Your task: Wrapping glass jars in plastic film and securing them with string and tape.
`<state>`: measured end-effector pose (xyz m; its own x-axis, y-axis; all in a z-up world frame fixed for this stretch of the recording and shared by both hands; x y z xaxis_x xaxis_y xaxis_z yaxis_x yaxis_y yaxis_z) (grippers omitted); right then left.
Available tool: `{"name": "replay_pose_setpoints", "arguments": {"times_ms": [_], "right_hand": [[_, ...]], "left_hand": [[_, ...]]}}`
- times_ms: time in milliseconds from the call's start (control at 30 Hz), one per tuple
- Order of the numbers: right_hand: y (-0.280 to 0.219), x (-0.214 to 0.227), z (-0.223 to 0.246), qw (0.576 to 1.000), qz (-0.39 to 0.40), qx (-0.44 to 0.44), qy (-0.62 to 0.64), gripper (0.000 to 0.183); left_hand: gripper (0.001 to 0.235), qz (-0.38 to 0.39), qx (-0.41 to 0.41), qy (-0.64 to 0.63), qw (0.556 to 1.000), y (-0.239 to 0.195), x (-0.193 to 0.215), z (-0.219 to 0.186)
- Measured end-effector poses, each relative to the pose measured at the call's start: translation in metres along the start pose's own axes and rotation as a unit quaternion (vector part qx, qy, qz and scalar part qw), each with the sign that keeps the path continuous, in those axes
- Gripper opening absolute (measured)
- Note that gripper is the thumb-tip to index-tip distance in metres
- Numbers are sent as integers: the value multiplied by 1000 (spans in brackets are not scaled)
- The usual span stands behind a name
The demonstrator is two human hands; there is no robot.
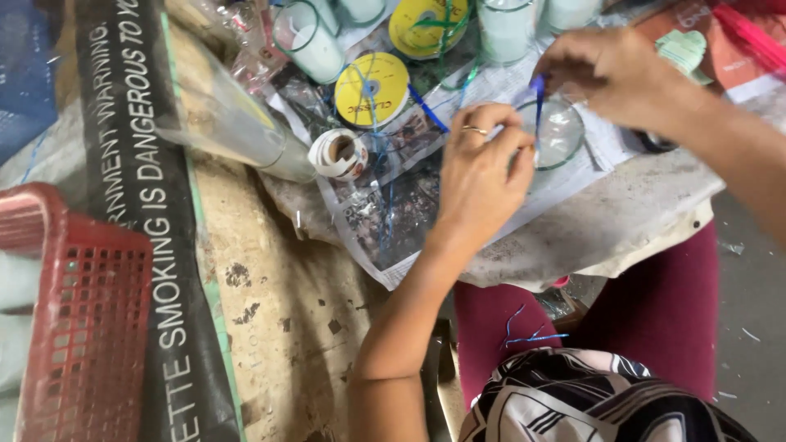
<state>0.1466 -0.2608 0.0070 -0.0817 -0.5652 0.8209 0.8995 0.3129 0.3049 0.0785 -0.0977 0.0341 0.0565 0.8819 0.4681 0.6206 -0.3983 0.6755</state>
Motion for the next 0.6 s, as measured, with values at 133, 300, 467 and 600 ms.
{"name": "replay_pose_setpoints", "arguments": {"times_ms": [133, 300, 467, 600], "right_hand": [[-36, 37, -46, 994, 25, -103, 2, 27], [-97, -5, -116, 911, 137, -143, -362, 23], [-109, -18, -106, 876, 168, -192, -410, 38], [-123, -17, -112, 904, 95, -162, -383, 32]], "left_hand": [[51, 87, 55, 51, 993, -4, 5, 25], [105, 281, 74, -83, 953, 11, -24, 37], [106, 362, 127, -123, 915, 18, -46, 44], [92, 247, 141, 45, 958, 17, -42, 44]]}}
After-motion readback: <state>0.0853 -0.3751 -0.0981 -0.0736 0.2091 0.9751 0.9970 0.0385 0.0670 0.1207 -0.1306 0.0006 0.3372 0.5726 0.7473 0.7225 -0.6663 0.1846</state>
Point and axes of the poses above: each hand's wrist, its own y-axis towards the middle knuckle, its own x-axis out of the back of the hand, z = x × y, the point moved 9 cm from there along y, towards the middle knuckle, and after that the axes turned 10 degrees about -y, right-handed, at the moved point
